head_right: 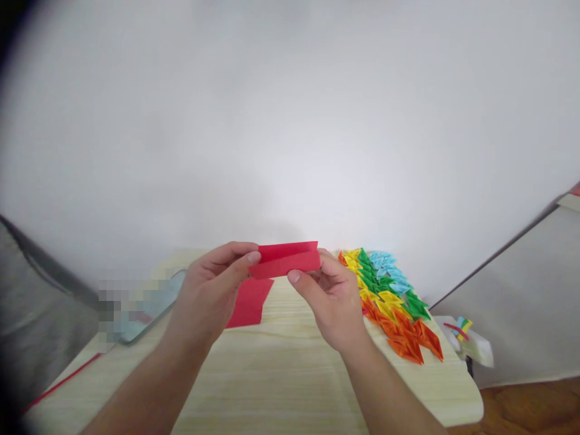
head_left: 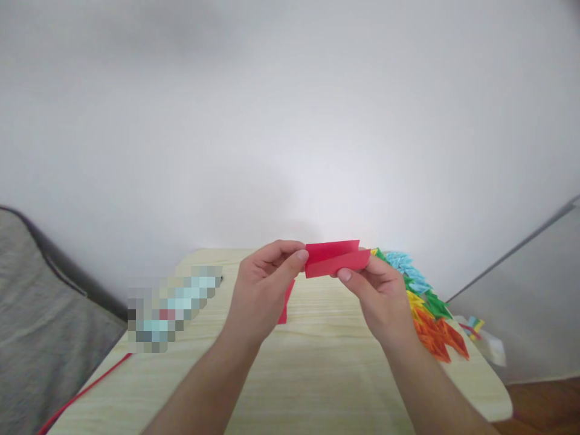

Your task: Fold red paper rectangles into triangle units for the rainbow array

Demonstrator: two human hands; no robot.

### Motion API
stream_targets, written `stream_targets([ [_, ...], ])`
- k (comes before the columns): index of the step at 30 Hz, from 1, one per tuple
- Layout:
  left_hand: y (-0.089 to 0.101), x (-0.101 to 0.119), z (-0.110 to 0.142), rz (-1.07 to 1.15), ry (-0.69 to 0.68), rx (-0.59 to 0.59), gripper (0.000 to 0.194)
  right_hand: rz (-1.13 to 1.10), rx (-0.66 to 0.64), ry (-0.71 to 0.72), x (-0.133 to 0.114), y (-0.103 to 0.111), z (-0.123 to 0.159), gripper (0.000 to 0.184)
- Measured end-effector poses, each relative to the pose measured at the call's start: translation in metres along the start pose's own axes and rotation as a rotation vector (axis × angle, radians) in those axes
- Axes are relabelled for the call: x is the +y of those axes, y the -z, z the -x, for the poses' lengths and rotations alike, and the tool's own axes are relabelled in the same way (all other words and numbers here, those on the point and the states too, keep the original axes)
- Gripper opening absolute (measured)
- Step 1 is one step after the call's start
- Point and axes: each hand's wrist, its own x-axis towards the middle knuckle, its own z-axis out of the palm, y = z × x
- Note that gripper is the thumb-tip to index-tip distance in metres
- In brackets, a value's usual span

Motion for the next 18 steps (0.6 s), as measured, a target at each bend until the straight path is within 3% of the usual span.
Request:
stream_targets([
  [6,-0.024,0.033,-0.023,-0.054,-0.214,0.004,0.011,-0.125,0.182,0.071,-0.015,-0.015,-0.043,0.014],
  [10,-0.031,0.032,-0.028,-0.019,-0.278,0.042,0.013,-0.17,0.246,0.108,-0.018,-0.02,-0.056,0.015],
  [18,-0.033,0.026,-0.028,0.018,-0.28,0.048,0.016,-0.221,0.266,0.078,-0.016,-0.021,-0.058,0.016],
])
